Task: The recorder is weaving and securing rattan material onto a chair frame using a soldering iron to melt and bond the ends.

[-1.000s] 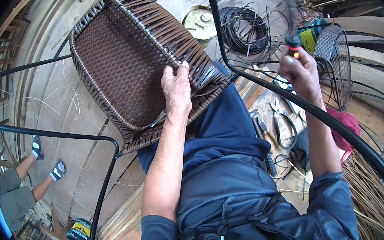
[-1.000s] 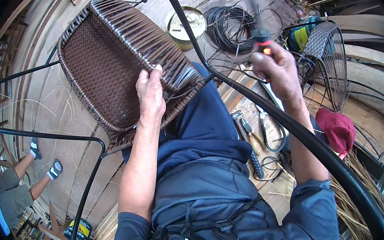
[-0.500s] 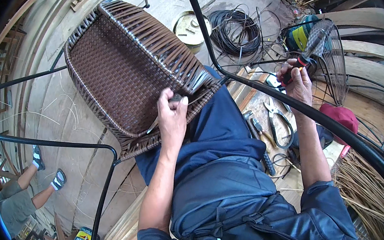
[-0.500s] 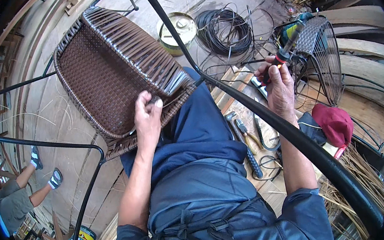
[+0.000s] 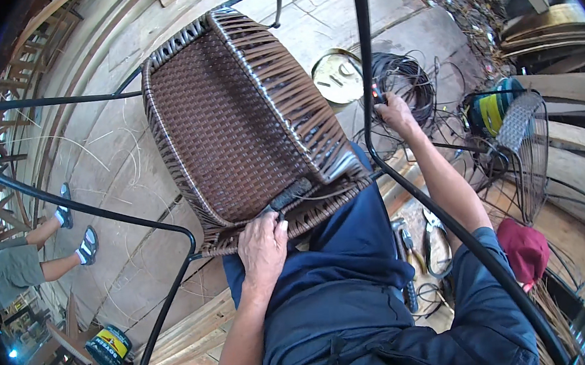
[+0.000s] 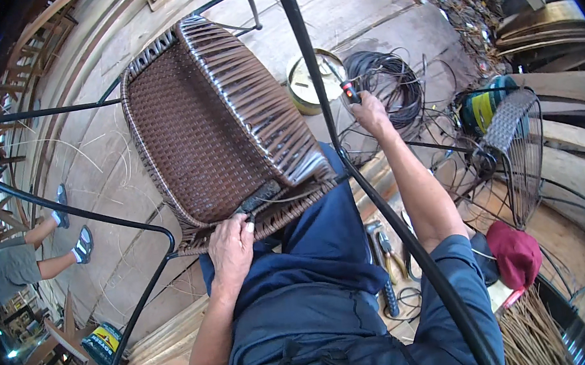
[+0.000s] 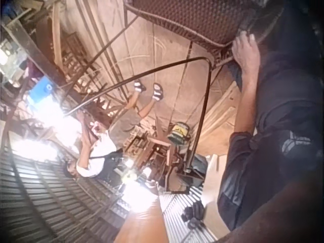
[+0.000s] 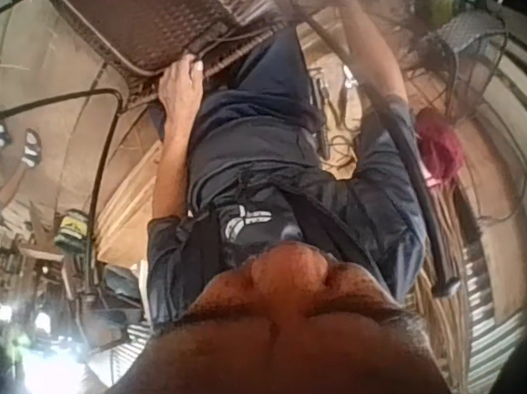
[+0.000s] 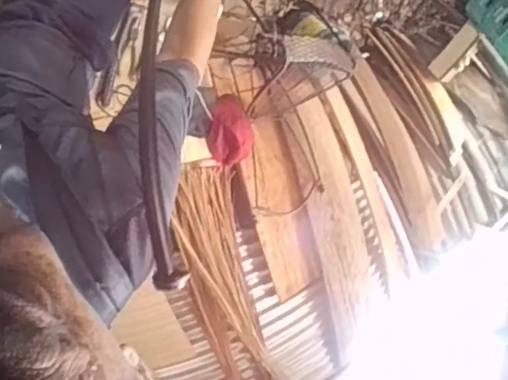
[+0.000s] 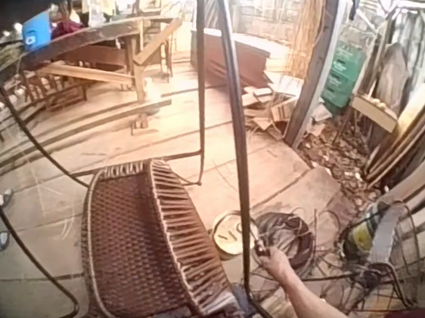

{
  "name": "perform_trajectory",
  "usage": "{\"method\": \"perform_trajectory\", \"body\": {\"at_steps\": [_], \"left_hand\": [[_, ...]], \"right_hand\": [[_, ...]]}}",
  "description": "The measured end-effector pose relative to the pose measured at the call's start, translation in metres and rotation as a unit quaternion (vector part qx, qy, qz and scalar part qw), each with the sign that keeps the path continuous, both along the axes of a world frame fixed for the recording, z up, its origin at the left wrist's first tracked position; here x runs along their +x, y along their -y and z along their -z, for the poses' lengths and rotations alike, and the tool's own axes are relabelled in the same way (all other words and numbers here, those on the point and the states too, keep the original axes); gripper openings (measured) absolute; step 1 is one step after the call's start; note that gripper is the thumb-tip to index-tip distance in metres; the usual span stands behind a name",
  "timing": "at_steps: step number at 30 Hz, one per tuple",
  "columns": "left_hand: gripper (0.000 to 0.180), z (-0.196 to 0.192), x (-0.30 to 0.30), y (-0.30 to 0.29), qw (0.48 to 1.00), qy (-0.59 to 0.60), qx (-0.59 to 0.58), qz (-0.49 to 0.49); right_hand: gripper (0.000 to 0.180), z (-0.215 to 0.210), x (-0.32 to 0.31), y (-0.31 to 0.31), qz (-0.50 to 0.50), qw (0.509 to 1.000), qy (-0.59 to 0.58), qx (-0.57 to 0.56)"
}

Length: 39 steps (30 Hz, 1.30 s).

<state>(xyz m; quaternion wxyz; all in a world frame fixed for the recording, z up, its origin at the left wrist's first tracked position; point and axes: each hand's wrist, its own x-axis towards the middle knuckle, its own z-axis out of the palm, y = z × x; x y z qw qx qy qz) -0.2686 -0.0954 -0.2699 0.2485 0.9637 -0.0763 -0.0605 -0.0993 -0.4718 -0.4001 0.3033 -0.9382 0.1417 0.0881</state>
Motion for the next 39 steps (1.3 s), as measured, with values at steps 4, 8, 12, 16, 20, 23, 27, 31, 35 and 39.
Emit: {"method": "perform_trajectory", "body": {"at_steps": [4, 8, 12, 16, 20, 23, 27, 31, 35, 39], "left_hand": [[0.022, 0.007, 0.004, 0.012, 0.999, 0.017, 0.029, -0.002], [0.021, 0.008, 0.004, 0.009, 0.999, 0.016, 0.029, -0.009], [0.021, 0.007, 0.006, 0.010, 1.000, 0.016, 0.020, -0.011], [0.022, 0.007, 0.005, 0.009, 0.999, 0.022, 0.032, -0.007], [0.022, 0.008, 0.003, 0.007, 0.999, 0.028, 0.029, -0.012], [0.021, 0.010, 0.002, 0.007, 0.999, 0.035, 0.026, -0.010], [0.021, 0.011, 0.003, 0.015, 0.999, 0.026, 0.019, -0.004], [0.021, 0.010, 0.001, 0.006, 0.999, 0.031, 0.039, -0.009], [0.020, 0.013, 0.001, 0.006, 0.998, 0.040, 0.045, 0.004], [0.019, 0.016, 0.001, 0.008, 0.998, 0.060, 0.034, 0.011]], "right_hand": [[0.031, 0.063, 0.014, 0.000, -0.025, 0.999, 0.011, -0.044], [0.035, 0.055, 0.022, -0.023, 0.010, 0.999, -0.047, 0.011], [0.041, 0.054, 0.022, -0.031, 0.036, 0.999, 0.010, -0.029], [0.049, 0.039, 0.021, -0.037, 0.033, 0.998, 0.013, -0.050], [0.053, 0.033, 0.016, -0.039, 0.012, 0.999, -0.001, -0.052], [0.054, 0.028, 0.014, -0.037, 0.021, 0.998, -0.052, -0.039], [0.054, 0.024, 0.003, -0.011, 0.019, 0.991, 0.029, -0.126], [0.028, -0.056, -0.038, -0.015, 0.119, 0.982, 0.138, 0.055], [0.022, -0.125, -0.141, -0.007, 0.183, 0.978, 0.081, 0.053], [0.024, -0.118, -0.264, -0.028, 0.179, 0.983, -0.045, -0.012]]}}
